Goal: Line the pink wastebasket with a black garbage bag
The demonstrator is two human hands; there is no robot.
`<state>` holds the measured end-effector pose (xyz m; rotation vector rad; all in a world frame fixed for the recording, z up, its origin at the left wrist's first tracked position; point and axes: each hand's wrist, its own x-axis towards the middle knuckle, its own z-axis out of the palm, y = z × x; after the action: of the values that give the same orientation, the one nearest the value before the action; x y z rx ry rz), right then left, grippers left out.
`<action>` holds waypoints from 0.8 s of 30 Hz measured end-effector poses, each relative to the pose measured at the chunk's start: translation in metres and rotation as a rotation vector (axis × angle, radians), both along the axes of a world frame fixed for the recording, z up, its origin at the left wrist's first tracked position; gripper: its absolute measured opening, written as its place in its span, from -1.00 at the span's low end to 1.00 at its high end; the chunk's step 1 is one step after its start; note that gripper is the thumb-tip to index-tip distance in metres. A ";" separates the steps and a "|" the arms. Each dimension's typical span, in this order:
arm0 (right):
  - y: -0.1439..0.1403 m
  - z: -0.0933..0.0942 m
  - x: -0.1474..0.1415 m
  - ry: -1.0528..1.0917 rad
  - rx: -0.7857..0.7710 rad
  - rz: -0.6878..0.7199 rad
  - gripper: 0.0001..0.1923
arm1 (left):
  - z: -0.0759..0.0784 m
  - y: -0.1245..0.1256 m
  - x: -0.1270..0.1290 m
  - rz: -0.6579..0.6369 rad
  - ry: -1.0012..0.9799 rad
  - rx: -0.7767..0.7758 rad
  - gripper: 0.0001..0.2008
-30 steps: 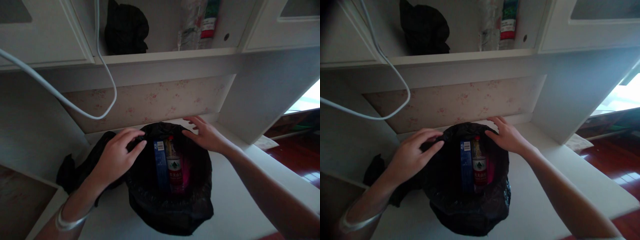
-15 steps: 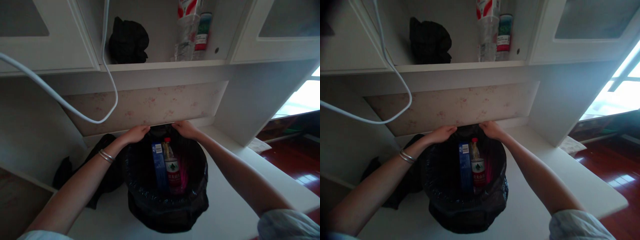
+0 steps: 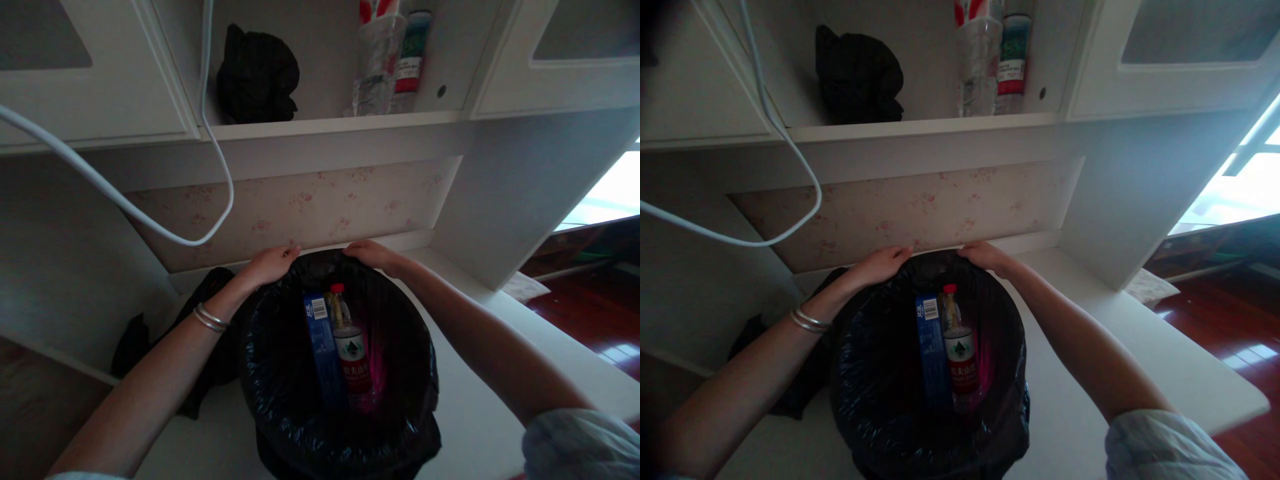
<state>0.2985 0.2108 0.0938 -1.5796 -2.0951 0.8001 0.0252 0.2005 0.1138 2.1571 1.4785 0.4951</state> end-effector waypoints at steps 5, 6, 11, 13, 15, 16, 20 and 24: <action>-0.015 0.013 -0.014 0.002 0.237 0.213 -0.46 | -0.001 -0.008 0.022 -0.313 0.052 0.132 -0.29; -0.018 0.014 -0.017 -0.035 0.261 0.252 -0.44 | -0.003 -0.007 0.025 -0.326 0.062 0.141 -0.29; -0.023 0.012 -0.018 -0.214 0.308 0.269 -0.74 | -0.014 0.005 0.024 -0.279 0.084 0.114 -0.75; -0.021 0.010 -0.016 -0.239 0.321 0.215 -0.71 | -0.015 0.010 0.021 -0.243 0.069 0.094 -0.74; -0.017 0.008 -0.014 -0.234 0.323 0.164 -0.64 | -0.015 0.014 0.019 -0.213 0.036 0.055 -0.72; -0.015 0.007 -0.014 -0.219 0.314 0.150 -0.62 | -0.014 0.016 0.017 -0.203 0.012 0.024 -0.71; -0.004 0.000 -0.014 -0.095 0.200 0.151 -0.54 | -0.017 0.026 0.006 -0.168 -0.109 -0.171 -0.67; 0.005 -0.008 -0.012 0.100 0.020 0.149 -0.52 | -0.033 0.031 -0.008 -0.110 -0.264 -0.379 -0.69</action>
<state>0.2869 0.2160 0.0856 -1.3564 -2.1607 0.8859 0.0172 0.2316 0.0805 1.7882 1.1921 0.4042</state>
